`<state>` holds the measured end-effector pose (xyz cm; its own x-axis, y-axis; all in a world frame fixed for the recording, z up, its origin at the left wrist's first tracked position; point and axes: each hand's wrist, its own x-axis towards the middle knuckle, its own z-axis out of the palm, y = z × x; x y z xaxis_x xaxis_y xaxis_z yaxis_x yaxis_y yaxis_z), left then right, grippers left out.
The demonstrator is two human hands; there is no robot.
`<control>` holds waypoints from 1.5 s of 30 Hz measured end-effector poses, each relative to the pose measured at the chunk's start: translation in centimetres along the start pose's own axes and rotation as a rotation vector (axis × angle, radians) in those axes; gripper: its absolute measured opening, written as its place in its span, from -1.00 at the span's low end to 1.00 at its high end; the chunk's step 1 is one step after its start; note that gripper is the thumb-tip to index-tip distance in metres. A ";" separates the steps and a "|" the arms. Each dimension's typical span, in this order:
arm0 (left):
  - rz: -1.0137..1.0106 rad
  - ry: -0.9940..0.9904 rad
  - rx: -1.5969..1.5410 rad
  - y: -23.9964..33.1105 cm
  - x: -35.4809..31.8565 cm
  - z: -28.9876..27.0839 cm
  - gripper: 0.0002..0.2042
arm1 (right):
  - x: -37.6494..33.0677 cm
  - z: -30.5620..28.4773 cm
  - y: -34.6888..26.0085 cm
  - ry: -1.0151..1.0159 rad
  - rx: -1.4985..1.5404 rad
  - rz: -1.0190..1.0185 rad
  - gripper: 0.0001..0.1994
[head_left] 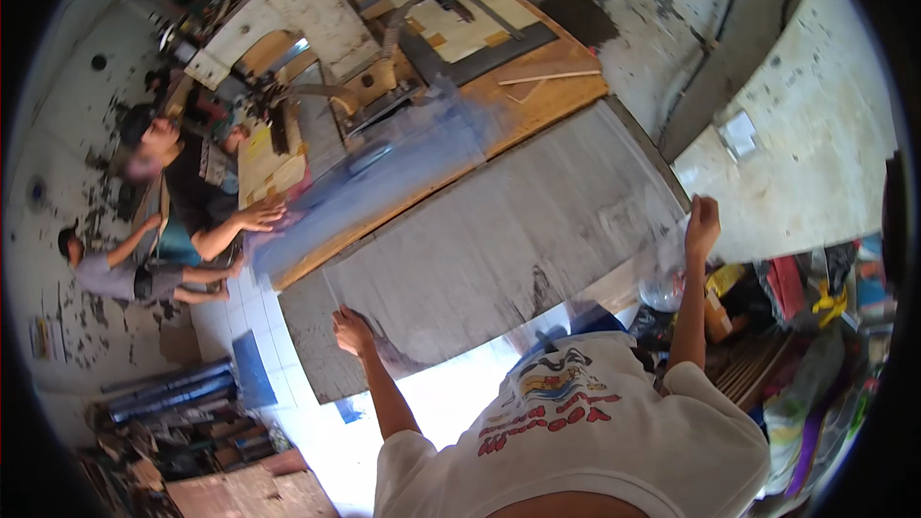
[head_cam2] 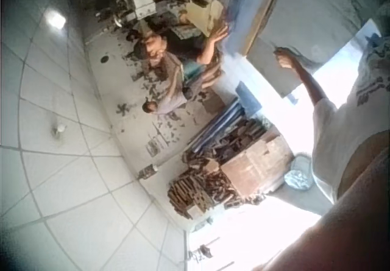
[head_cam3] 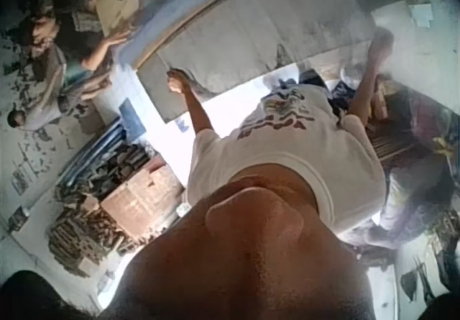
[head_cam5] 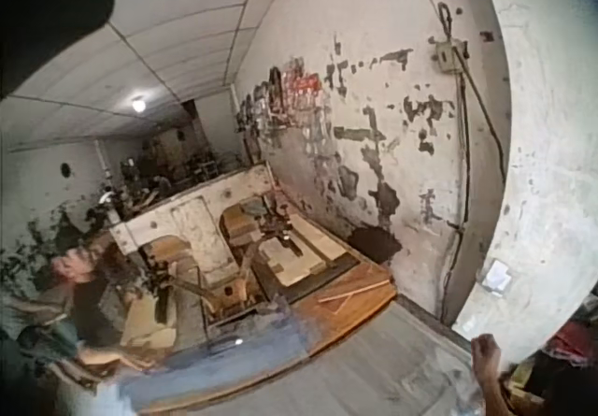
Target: The person spreads, aligns, and smooths plastic sheets over a table by hand.
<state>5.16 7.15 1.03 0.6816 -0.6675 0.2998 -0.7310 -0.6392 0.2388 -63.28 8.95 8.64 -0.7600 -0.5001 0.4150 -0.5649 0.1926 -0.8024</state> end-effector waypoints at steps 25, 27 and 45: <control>-0.520 -1.366 -1.494 17.5 -43.7 -5.8 -0.52 | 17.0 24.2 -3.6 -1.079 -0.713 -1.104 -0.54; -0.366 -1.546 -1.563 17.2 -45.3 -2.0 -0.46 | 16.7 25.1 -3.8 -1.012 -0.832 -1.214 -0.46; 0.648 -1.860 -1.305 34.9 -36.5 -6.7 -0.64 | 21.4 25.5 -4.2 -1.562 -0.387 -1.074 -0.56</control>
<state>-45.42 11.79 4.61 -0.8047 -0.5844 -0.1045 0.0964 -0.3023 0.9483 -68.95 -24.10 9.97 0.6894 -0.6710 -0.2728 -0.7237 -0.6227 -0.2974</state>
